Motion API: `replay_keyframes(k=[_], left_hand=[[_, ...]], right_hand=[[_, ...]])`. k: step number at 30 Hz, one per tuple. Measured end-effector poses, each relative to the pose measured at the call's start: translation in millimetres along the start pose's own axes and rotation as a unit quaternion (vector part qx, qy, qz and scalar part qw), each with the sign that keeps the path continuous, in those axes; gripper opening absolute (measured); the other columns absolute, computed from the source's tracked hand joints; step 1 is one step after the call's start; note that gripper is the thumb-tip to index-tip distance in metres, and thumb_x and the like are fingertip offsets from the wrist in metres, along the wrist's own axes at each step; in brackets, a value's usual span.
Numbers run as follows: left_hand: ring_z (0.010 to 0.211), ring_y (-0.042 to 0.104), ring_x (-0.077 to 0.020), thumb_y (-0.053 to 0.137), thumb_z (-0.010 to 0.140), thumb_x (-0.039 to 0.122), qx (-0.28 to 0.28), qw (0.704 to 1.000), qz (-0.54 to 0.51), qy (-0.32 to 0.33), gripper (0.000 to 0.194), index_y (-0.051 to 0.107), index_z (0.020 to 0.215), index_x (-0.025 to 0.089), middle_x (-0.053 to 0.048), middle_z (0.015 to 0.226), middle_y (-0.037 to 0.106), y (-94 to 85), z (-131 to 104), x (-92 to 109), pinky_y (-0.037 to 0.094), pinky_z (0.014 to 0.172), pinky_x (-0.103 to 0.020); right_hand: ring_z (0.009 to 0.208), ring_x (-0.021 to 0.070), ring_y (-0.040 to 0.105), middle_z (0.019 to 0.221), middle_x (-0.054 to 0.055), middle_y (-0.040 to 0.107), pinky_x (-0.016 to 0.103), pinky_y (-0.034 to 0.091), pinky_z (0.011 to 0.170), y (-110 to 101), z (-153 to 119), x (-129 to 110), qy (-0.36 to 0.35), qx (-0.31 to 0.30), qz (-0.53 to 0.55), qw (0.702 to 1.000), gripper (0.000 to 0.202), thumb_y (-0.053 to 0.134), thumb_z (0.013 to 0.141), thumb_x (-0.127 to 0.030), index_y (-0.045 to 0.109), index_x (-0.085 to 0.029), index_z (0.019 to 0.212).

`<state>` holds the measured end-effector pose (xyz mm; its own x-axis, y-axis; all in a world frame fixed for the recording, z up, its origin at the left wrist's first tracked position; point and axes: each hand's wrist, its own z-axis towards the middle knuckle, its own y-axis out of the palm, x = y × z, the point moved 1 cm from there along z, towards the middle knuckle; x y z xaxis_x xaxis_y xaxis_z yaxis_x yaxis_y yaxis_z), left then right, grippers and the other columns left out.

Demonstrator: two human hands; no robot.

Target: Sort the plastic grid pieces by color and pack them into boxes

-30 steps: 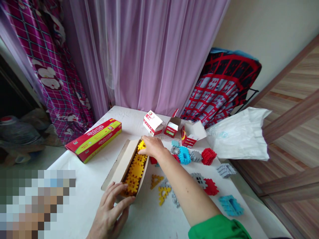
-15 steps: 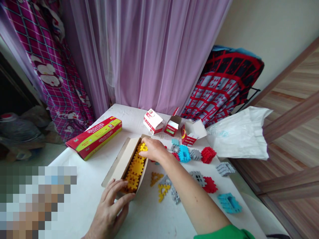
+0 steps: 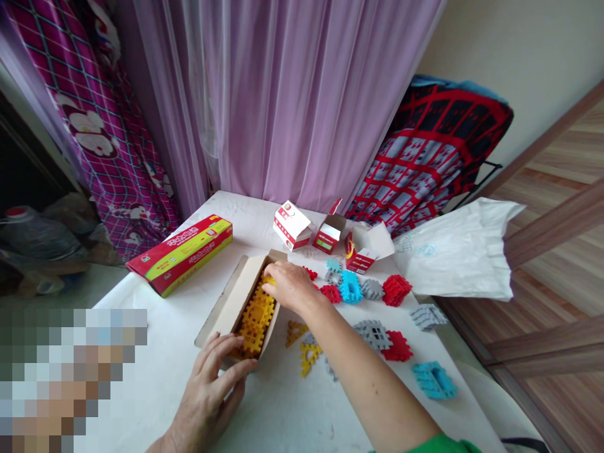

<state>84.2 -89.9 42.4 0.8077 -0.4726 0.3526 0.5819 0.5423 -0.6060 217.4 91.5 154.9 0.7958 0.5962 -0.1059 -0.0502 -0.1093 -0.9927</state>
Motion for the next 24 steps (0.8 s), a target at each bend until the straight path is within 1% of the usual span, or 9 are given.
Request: replay_keyframes(k=[2,4,6,11,14,17,19,22,24], left_hand=[[0.123,0.051,-0.0225,0.053,0.085,0.005,-0.003,1.0,-0.002,-0.002,0.037,0.067,0.11,0.029,-0.008,0.126,0.056,0.4,-0.3,-0.1,0.04,0.111,-0.051],[0.123,0.051,-0.0222,0.053,0.085,0.004,-0.005,1.0,-0.002,-0.002,0.038,0.067,0.11,0.029,-0.008,0.126,0.056,0.4,-0.3,-0.2,0.04,0.111,-0.051],[0.123,0.051,-0.0222,0.053,0.085,0.005,-0.002,1.0,-0.003,-0.002,0.038,0.067,0.11,0.029,-0.008,0.126,0.056,0.1,0.0,-0.1,0.04,0.111,-0.052],[0.12,0.053,-0.0222,0.053,0.085,0.006,0.005,1.0,0.0,-0.002,0.036,0.067,0.109,0.029,-0.008,0.124,0.058,-0.9,1.5,0.5,0.042,0.109,-0.051],[0.12,0.054,-0.0228,0.053,0.085,0.006,0.0,1.0,0.001,-0.001,0.037,0.068,0.109,0.029,-0.008,0.124,0.058,-1.1,1.9,0.5,0.043,0.108,-0.051],[0.119,0.054,-0.0231,0.054,0.085,0.007,-0.005,1.0,0.0,-0.002,0.036,0.068,0.11,0.029,-0.008,0.124,0.058,-0.8,1.6,-0.2,0.043,0.108,-0.052],[0.119,0.054,-0.023,0.054,0.085,0.006,-0.006,1.0,-0.002,-0.001,0.036,0.068,0.11,0.029,-0.008,0.124,0.058,-0.5,1.3,-0.7,0.043,0.109,-0.052],[0.12,0.054,-0.0231,0.055,0.084,0.006,-0.004,1.0,-0.006,-0.002,0.037,0.067,0.11,0.029,-0.008,0.124,0.058,-0.4,1.0,-1.1,0.042,0.11,-0.052],[0.121,0.054,-0.0232,0.055,0.083,0.006,-0.006,1.0,-0.007,-0.002,0.037,0.067,0.11,0.029,-0.008,0.125,0.058,-0.6,1.1,-0.8,0.042,0.11,-0.052]], right_hand=[[0.109,0.0223,0.065,0.117,0.006,0.071,0.031,0.046,0.089,-3.0,5.5,8.0,0.037,-0.007,-0.037,0.999,0.026,0.055,0.09,-0.025,0.069,-0.024,0.113],[0.107,0.023,0.066,0.114,0.006,0.073,0.032,0.047,0.086,-3.9,10.4,11.6,0.05,-0.022,-0.072,0.996,0.029,0.054,0.089,-0.021,0.07,-0.025,0.113],[0.106,0.0244,0.067,0.113,0.007,0.073,0.032,0.048,0.084,-3.3,15.0,11.1,0.05,-0.037,-0.096,0.993,0.03,0.056,0.087,-0.024,0.069,-0.025,0.114],[0.107,0.0275,0.067,0.115,0.012,0.073,0.033,0.05,0.082,-2.7,26.4,2.5,0.036,-0.089,-0.127,0.987,0.041,0.067,0.082,-0.04,0.066,-0.021,0.118],[0.108,0.0282,0.067,0.116,0.013,0.072,0.033,0.05,0.083,-3.1,31.8,0.2,0.039,-0.104,-0.139,0.984,0.043,0.069,0.08,-0.039,0.064,-0.02,0.118],[0.11,0.0283,0.066,0.119,0.013,0.071,0.034,0.05,0.083,-3.7,32.9,2.4,0.045,-0.103,-0.134,0.985,0.043,0.068,0.081,-0.034,0.061,-0.018,0.12],[0.11,0.028,0.066,0.12,0.012,0.07,0.033,0.05,0.083,-5.7,29.7,5.3,0.053,-0.091,-0.121,0.987,0.043,0.066,0.081,-0.033,0.059,-0.019,0.121],[0.109,0.0275,0.066,0.121,0.01,0.07,0.033,0.048,0.082,-11.3,17.7,7.0,0.063,-0.061,-0.088,0.992,0.044,0.064,0.082,-0.037,0.059,-0.021,0.123],[0.108,0.0272,0.066,0.12,0.009,0.071,0.032,0.048,0.081,-14.0,5.2,3.2,0.048,-0.051,-0.058,0.996,0.046,0.064,0.08,-0.039,0.059,-0.023,0.123]])
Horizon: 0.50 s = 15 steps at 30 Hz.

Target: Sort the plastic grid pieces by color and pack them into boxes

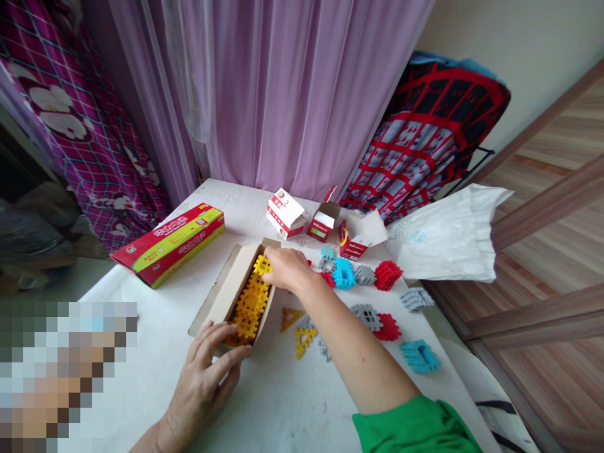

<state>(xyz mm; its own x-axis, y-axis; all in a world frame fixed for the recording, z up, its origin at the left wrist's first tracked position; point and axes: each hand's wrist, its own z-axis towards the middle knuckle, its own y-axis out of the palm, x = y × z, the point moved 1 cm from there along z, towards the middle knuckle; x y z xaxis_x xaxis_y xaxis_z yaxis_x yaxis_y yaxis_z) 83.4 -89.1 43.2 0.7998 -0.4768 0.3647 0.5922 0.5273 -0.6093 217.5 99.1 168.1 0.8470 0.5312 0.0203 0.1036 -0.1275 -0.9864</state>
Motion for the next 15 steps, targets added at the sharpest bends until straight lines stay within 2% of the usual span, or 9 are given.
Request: replay_keyframes(k=[5,9,12,15], left_hand=[[0.12,0.054,-0.0233,0.055,0.084,0.007,-0.005,1.0,0.005,0.0,0.035,0.068,0.109,0.028,-0.008,0.124,0.057,-1.5,1.6,1.7,0.041,0.11,-0.051],[0.118,0.055,-0.0228,0.054,0.084,0.007,-0.005,1.0,0.007,0.003,0.036,0.068,0.109,0.028,-0.008,0.123,0.058,-2.4,2.7,2.0,0.042,0.109,-0.05],[0.119,0.055,-0.0229,0.055,0.083,0.007,0.001,1.0,0.006,0.004,0.036,0.068,0.109,0.028,-0.008,0.123,0.059,-2.6,2.7,1.9,0.043,0.109,-0.05],[0.119,0.055,-0.0227,0.055,0.083,0.006,-0.001,1.0,0.002,0.003,0.036,0.068,0.109,0.028,-0.008,0.122,0.059,-2.3,2.5,1.6,0.043,0.11,-0.051]], right_hand=[[0.103,0.027,0.068,0.111,0.007,0.074,0.032,0.046,0.079,7.7,-35.8,-25.4,-0.073,-0.025,0.047,0.996,0.041,0.066,0.077,-0.038,0.062,-0.024,0.116],[0.097,0.0269,0.069,0.102,0.008,0.075,0.031,0.046,0.076,14.5,-49.3,-40.9,-0.108,-0.046,0.055,0.992,0.036,0.066,0.078,-0.037,0.064,-0.022,0.111],[0.103,0.0242,0.067,0.111,0.007,0.074,0.03,0.046,0.081,3.6,-48.8,-27.1,-0.091,-0.005,0.072,0.993,0.033,0.064,0.083,-0.033,0.065,-0.022,0.113],[0.102,0.0208,0.067,0.111,0.003,0.074,0.028,0.045,0.082,-15.1,-46.9,5.7,-0.023,0.047,0.064,0.997,0.022,0.056,0.088,-0.025,0.07,-0.025,0.106]])
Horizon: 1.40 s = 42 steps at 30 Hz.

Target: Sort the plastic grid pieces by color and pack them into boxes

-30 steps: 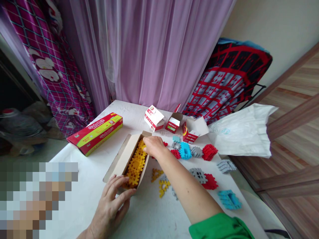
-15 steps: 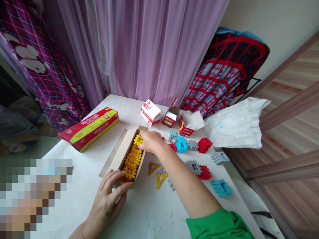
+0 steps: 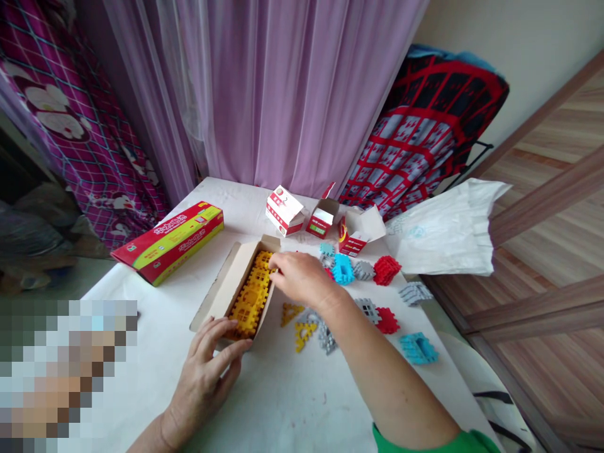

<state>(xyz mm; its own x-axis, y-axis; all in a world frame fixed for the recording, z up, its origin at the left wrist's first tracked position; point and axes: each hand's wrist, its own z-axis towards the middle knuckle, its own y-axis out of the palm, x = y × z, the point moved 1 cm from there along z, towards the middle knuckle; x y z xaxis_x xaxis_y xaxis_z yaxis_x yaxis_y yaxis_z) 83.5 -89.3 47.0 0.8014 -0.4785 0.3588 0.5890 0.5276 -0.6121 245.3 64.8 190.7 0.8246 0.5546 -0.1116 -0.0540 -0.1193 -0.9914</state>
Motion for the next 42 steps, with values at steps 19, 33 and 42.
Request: replay_keyframes(k=[19,33,42], left_hand=[[0.115,0.056,-0.0225,0.055,0.084,0.006,0.002,1.0,0.01,0.023,0.034,0.067,0.109,0.026,-0.008,0.121,0.058,-0.3,3.2,-1.9,0.043,0.109,-0.05],[0.119,0.053,-0.0243,0.056,0.085,0.005,-0.011,1.0,0.002,0.017,0.035,0.066,0.111,0.026,-0.01,0.124,0.055,1.6,-0.3,-2.2,0.041,0.109,-0.054],[0.119,0.053,-0.0236,0.056,0.085,0.005,-0.012,1.0,0.008,0.021,0.035,0.065,0.112,0.026,-0.01,0.124,0.055,1.8,0.1,-2.5,0.041,0.109,-0.053]], right_hand=[[0.09,0.0279,0.071,0.096,0.015,0.075,0.032,0.049,0.07,78.2,-15.8,35.7,-0.139,-0.173,-0.188,0.957,0.024,0.066,0.079,-0.02,0.071,-0.015,0.102],[0.069,0.0187,0.062,0.08,0.008,0.072,0.028,0.035,0.06,47.9,-11.1,76.1,-0.189,-0.099,-0.277,0.937,0.019,0.059,0.082,-0.014,0.066,-0.016,0.1],[0.072,0.0166,0.057,0.08,0.005,0.067,0.031,0.032,0.063,16.4,33.2,25.6,-0.324,0.037,-0.282,0.902,0.016,0.047,0.096,-0.014,0.061,-0.019,0.101]])
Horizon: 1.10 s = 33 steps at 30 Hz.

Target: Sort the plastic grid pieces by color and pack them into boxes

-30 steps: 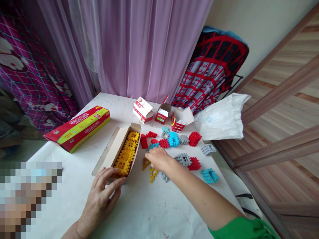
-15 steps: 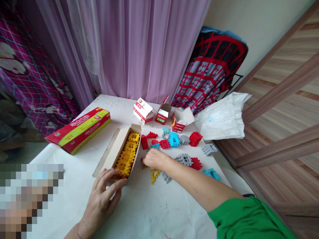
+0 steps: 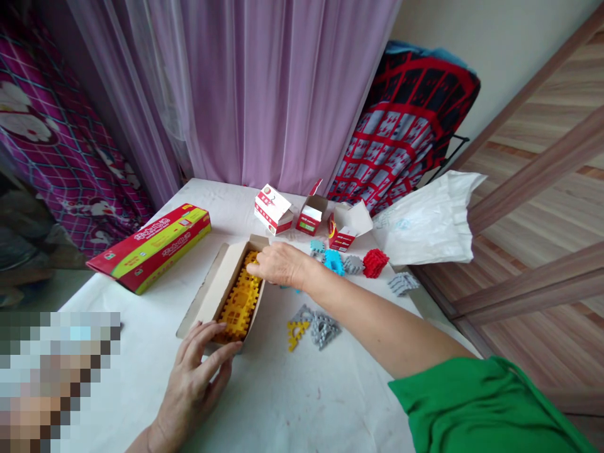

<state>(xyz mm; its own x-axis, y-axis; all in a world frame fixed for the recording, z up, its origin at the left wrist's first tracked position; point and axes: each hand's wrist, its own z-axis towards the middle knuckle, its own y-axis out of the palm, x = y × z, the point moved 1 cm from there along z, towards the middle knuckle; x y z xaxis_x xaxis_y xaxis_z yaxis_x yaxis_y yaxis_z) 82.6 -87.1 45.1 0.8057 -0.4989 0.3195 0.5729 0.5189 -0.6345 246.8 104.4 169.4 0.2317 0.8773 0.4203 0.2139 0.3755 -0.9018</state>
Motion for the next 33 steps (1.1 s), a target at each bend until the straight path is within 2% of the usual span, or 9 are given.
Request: replay_keyframes(k=[4,7,11,15,19,21,23,26,33], left_hand=[[0.118,0.053,-0.0235,0.056,0.085,0.004,-0.004,1.0,0.003,-0.003,0.035,0.065,0.111,0.026,-0.01,0.123,0.055,-0.3,-0.4,-0.5,0.042,0.109,-0.053],[0.119,0.053,-0.0236,0.056,0.085,0.004,-0.002,1.0,0.001,-0.005,0.035,0.065,0.111,0.026,-0.01,0.124,0.055,-0.4,-0.9,-0.6,0.042,0.109,-0.053],[0.118,0.053,-0.0241,0.056,0.085,0.004,0.0,1.0,0.0,0.0,0.035,0.065,0.111,0.025,-0.01,0.123,0.055,-0.3,-0.6,-0.7,0.042,0.108,-0.054],[0.117,0.054,-0.0247,0.057,0.084,0.004,-0.001,1.0,0.001,0.006,0.035,0.065,0.11,0.025,-0.011,0.123,0.055,-0.4,0.4,-1.3,0.044,0.107,-0.054],[0.118,0.053,-0.0253,0.058,0.084,0.004,-0.003,1.0,0.001,0.014,0.036,0.063,0.113,0.025,-0.011,0.124,0.055,-0.7,1.1,-2.9,0.044,0.106,-0.055],[0.118,0.053,-0.0249,0.059,0.084,0.005,-0.007,1.0,0.002,0.011,0.036,0.063,0.113,0.026,-0.011,0.125,0.055,-0.7,1.3,-3.7,0.044,0.107,-0.054],[0.118,0.054,-0.0245,0.059,0.085,0.006,-0.008,1.0,0.004,0.01,0.035,0.063,0.113,0.026,-0.01,0.125,0.055,-0.7,1.5,-4.2,0.044,0.107,-0.054],[0.118,0.055,-0.0242,0.059,0.085,0.007,-0.005,1.0,0.005,0.009,0.034,0.064,0.112,0.027,-0.01,0.124,0.056,-0.6,1.9,-3.9,0.044,0.108,-0.053],[0.117,0.056,-0.0233,0.058,0.084,0.007,-0.001,1.0,0.009,0.008,0.035,0.064,0.112,0.027,-0.01,0.123,0.057,-0.6,1.4,-2.8,0.044,0.108,-0.052]], right_hand=[[0.077,0.0172,0.059,0.085,0.005,0.068,0.03,0.033,0.063,3.7,28.8,-11.5,-0.037,-0.011,-0.01,0.999,0.019,0.046,0.098,-0.013,0.061,-0.021,0.106],[0.081,0.018,0.059,0.09,0.005,0.068,0.03,0.034,0.063,3.0,29.7,-9.3,-0.026,-0.009,-0.007,1.0,0.024,0.046,0.098,-0.012,0.06,-0.023,0.115],[0.081,0.0175,0.059,0.092,0.006,0.069,0.03,0.036,0.066,-4.5,5.3,1.9,0.046,-0.017,0.027,0.998,0.02,0.048,0.096,-0.013,0.064,-0.018,0.108],[0.079,0.0177,0.061,0.09,0.008,0.071,0.029,0.037,0.065,-0.9,-32.3,-2.7,0.113,-0.08,0.092,0.986,0.015,0.053,0.092,-0.016,0.069,-0.016,0.092],[0.081,0.0197,0.063,0.089,0.008,0.072,0.029,0.037,0.066,17.9,-61.4,-36.9,0.06,-0.171,0.143,0.973,0.011,0.063,0.085,-0.02,0.069,-0.017,0.092],[0.082,0.0206,0.063,0.089,0.007,0.071,0.03,0.038,0.067,27.0,-69.9,-55.8,0.043,-0.192,0.156,0.968,0.018,0.068,0.082,-0.024,0.068,-0.018,0.098],[0.084,0.0216,0.063,0.089,0.007,0.07,0.03,0.038,0.068,34.6,-74.7,-70.0,0.043,-0.192,0.157,0.968,0.026,0.073,0.079,-0.027,0.065,-0.017,0.102],[0.086,0.0222,0.062,0.09,0.008,0.067,0.031,0.038,0.071,45.8,-77.1,-81.3,0.055,-0.169,0.14,0.974,0.023,0.072,0.08,-0.022,0.064,-0.017,0.101],[0.08,0.0202,0.059,0.086,0.006,0.065,0.031,0.037,0.069,57.2,-76.0,-76.7,0.036,-0.134,0.141,0.98,0.015,0.07,0.081,-0.02,0.063,-0.019,0.095]])
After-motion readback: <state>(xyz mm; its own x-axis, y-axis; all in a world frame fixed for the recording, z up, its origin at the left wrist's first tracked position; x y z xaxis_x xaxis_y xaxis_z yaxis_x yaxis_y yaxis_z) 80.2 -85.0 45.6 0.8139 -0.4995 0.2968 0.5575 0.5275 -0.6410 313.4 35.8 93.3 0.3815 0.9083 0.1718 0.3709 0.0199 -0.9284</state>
